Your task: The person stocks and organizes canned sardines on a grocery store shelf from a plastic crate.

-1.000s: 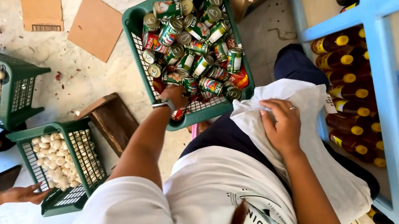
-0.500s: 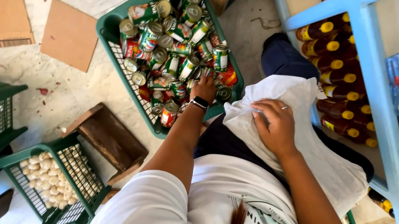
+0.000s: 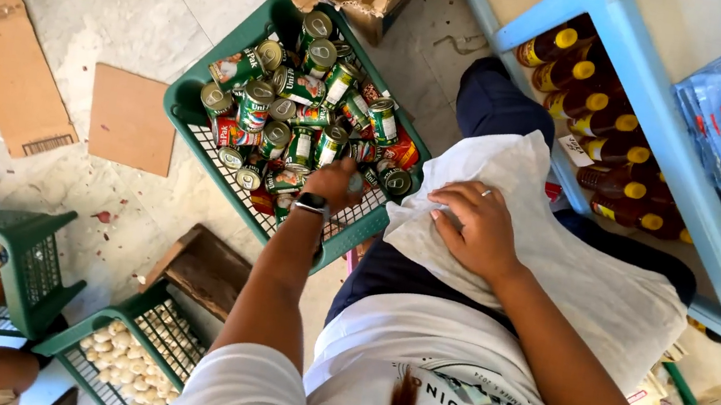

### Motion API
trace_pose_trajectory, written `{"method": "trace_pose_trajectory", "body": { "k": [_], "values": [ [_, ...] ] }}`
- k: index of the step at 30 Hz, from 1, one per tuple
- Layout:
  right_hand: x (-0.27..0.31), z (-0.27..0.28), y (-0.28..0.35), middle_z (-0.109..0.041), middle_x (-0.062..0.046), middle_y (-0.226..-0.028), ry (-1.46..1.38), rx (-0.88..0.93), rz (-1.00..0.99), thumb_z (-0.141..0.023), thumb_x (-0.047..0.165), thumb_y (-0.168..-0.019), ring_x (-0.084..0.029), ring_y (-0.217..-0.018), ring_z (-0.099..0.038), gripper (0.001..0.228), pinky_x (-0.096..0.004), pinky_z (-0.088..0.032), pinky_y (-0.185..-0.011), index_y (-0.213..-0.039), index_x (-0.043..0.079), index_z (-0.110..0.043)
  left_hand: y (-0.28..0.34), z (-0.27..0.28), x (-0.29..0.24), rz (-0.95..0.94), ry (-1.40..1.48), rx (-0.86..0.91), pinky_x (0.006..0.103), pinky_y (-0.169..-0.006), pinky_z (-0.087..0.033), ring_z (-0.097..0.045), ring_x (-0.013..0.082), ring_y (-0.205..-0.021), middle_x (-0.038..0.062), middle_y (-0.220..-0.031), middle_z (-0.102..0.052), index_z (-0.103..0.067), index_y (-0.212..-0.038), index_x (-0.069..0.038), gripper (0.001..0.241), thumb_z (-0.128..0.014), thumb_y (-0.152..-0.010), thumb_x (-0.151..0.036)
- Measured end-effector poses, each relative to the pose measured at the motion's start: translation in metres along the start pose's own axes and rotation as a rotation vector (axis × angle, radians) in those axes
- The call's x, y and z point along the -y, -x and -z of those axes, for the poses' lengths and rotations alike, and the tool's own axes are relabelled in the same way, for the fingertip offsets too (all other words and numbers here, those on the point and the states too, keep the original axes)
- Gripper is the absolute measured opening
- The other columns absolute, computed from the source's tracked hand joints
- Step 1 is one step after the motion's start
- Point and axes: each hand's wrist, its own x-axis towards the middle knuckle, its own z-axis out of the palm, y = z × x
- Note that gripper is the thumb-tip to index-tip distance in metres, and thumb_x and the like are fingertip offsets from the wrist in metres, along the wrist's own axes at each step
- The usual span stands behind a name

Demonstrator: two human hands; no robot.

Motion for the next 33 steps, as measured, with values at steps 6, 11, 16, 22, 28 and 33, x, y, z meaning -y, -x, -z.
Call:
{"method": "trace_pose_trajectory", "body": {
  "k": [6,11,16,22,28,33],
  "values": [
    [-0.024,-0.018,0.003,-0.075,-0.002,-0.109,-0.126,-0.042,-0.047,-0.076,0.017,-0.087,-0.021,-0.104,-0.067,0.023,-0.039,-0.046,-0.094,-0.109,0.013,-0.077,0.025,0.059,-0.010,0.131,0.637,-0.224,0.0356,-0.082,-0.059,-0.076,0.0243,-0.090,0.015,-0.103,-0.077,-0.053,-0.124,-0.007,0.060,-0.082,-0.078,-0.033],
    [-0.055,-0.032,0.003,-0.075,-0.002,-0.116,-0.748,-0.010,-0.423,-0.068,0.017,-0.098,-0.012,-0.100,-0.066,0.028,-0.030,-0.052,-0.091,-0.124,0.008,-0.071,0.036,0.114,-0.072,-0.245,0.952,-0.240,0.0340,-0.092,-0.057,-0.070,0.0211,-0.105,0.017,-0.115,-0.072,-0.052,-0.131,-0.003,0.058,-0.079,-0.084,-0.021],
    [-0.033,0.012,0.009,-0.065,-0.005,-0.136,-1.134,0.073,-0.373,-0.063,0.019,-0.102,-0.012,-0.123,-0.063,0.047,-0.031,-0.050,-0.106,-0.145,0.003,-0.053,0.049,0.172,-0.162,-0.614,1.308,0.081,0.0336,-0.097,-0.052,-0.063,0.0238,-0.116,0.020,-0.130,-0.063,-0.046,-0.145,-0.003,0.060,-0.067,-0.091,-0.014],
    [-0.015,0.054,0.045,-0.065,-0.002,-0.125,-1.738,0.094,-0.540,-0.069,0.022,-0.090,-0.021,-0.112,-0.067,0.060,-0.045,-0.057,-0.093,-0.144,0.016,-0.044,0.046,0.170,-0.252,-0.847,1.513,0.368,0.0391,-0.091,-0.056,-0.068,0.0277,-0.099,0.023,-0.136,-0.065,-0.040,-0.146,-0.006,0.058,-0.055,-0.100,-0.037],
    [-0.061,0.060,0.096,-0.064,-0.005,-0.122,-1.539,-0.193,-0.410,-0.075,0.011,-0.093,-0.020,-0.116,-0.062,0.046,-0.044,-0.053,-0.101,-0.135,0.007,-0.056,0.073,0.171,-0.309,-0.840,1.051,0.120,0.0390,-0.120,-0.039,-0.055,0.0243,-0.136,0.018,-0.149,-0.056,-0.032,-0.160,-0.005,0.058,-0.044,-0.111,-0.036],
    [-0.018,0.173,0.084,-0.061,-0.011,-0.141,-1.817,-0.137,-0.052,-0.069,0.026,-0.091,-0.028,-0.130,-0.061,0.063,-0.060,-0.046,-0.114,-0.147,0.003,-0.048,0.092,0.227,-0.353,-1.084,0.964,0.339,0.0424,-0.126,-0.038,-0.049,0.0239,-0.144,0.012,-0.159,-0.045,-0.018,-0.171,-0.007,0.085,-0.067,-0.102,-0.011]
  ]
}}
